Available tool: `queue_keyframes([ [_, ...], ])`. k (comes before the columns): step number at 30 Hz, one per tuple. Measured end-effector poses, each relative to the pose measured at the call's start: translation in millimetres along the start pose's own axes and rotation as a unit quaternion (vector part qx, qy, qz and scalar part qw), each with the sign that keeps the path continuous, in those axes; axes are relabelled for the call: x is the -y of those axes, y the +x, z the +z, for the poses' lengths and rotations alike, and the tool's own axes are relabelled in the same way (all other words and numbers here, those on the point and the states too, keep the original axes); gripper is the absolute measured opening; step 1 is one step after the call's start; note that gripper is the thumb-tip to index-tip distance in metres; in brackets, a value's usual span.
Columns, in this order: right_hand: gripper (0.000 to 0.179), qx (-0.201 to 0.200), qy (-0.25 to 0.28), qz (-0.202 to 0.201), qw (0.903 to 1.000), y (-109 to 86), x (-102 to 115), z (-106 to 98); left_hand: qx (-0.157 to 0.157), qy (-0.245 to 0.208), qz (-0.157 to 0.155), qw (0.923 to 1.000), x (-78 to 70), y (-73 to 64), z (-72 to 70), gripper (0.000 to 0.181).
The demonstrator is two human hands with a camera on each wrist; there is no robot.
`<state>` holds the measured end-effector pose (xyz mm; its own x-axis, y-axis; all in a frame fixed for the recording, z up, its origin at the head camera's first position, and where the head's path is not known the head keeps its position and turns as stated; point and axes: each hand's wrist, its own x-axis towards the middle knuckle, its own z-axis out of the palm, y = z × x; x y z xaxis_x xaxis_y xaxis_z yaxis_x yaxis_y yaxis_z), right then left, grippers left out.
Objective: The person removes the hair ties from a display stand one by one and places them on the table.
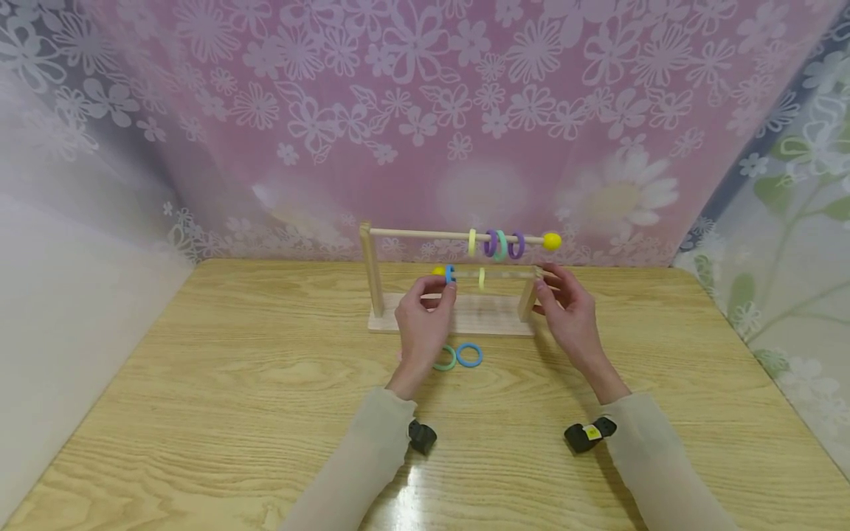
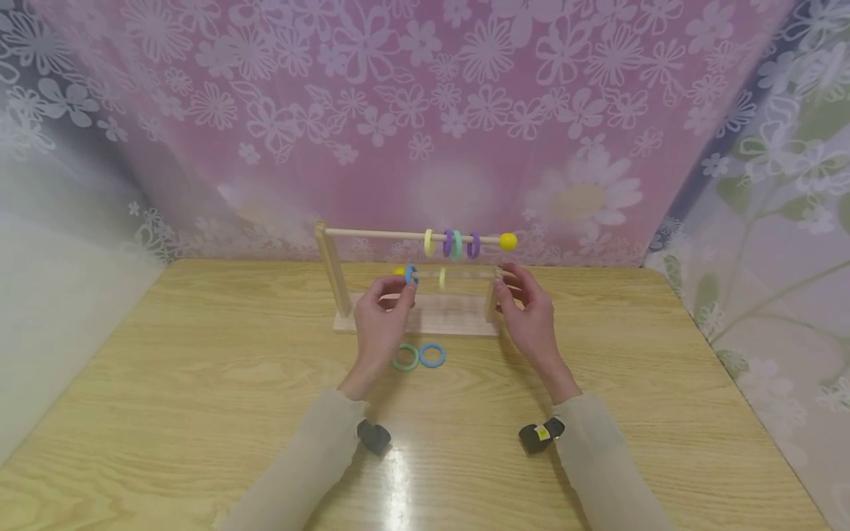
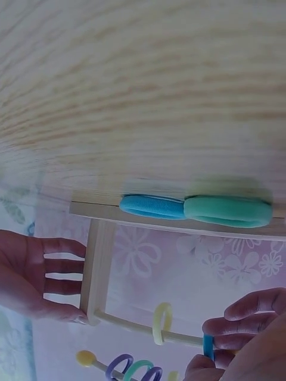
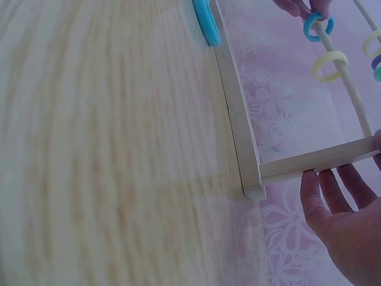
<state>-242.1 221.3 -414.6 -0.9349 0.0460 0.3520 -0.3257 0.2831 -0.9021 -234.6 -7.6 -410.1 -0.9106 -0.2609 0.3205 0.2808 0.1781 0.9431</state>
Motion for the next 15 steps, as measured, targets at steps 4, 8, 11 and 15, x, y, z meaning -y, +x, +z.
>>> queue_keyframes([
  [4,0.045,0.000,-0.003,-0.001,1.0000,-0.4,0.0,0.0,-0.003,0.001,0.000,1.0000,-0.3,0.2,-1.7,0.017],
  [8,0.043,-0.002,0.003,-0.002,1.0000,-0.2,-0.8,-0.1,-0.007,0.005,-0.003,1.0000,-1.2,0.9,-3.5,0.017],
  [11,0.043,-0.003,0.003,-0.003,1.0000,-0.2,-1.0,-0.1,-0.011,0.006,-0.004,0.9999,-1.6,1.7,-4.5,0.017],
  [15,0.043,-0.002,0.002,-0.005,1.0000,-0.5,-1.1,-0.2,-0.012,0.008,-0.008,0.9999,-1.9,2.4,-5.7,0.018],
])
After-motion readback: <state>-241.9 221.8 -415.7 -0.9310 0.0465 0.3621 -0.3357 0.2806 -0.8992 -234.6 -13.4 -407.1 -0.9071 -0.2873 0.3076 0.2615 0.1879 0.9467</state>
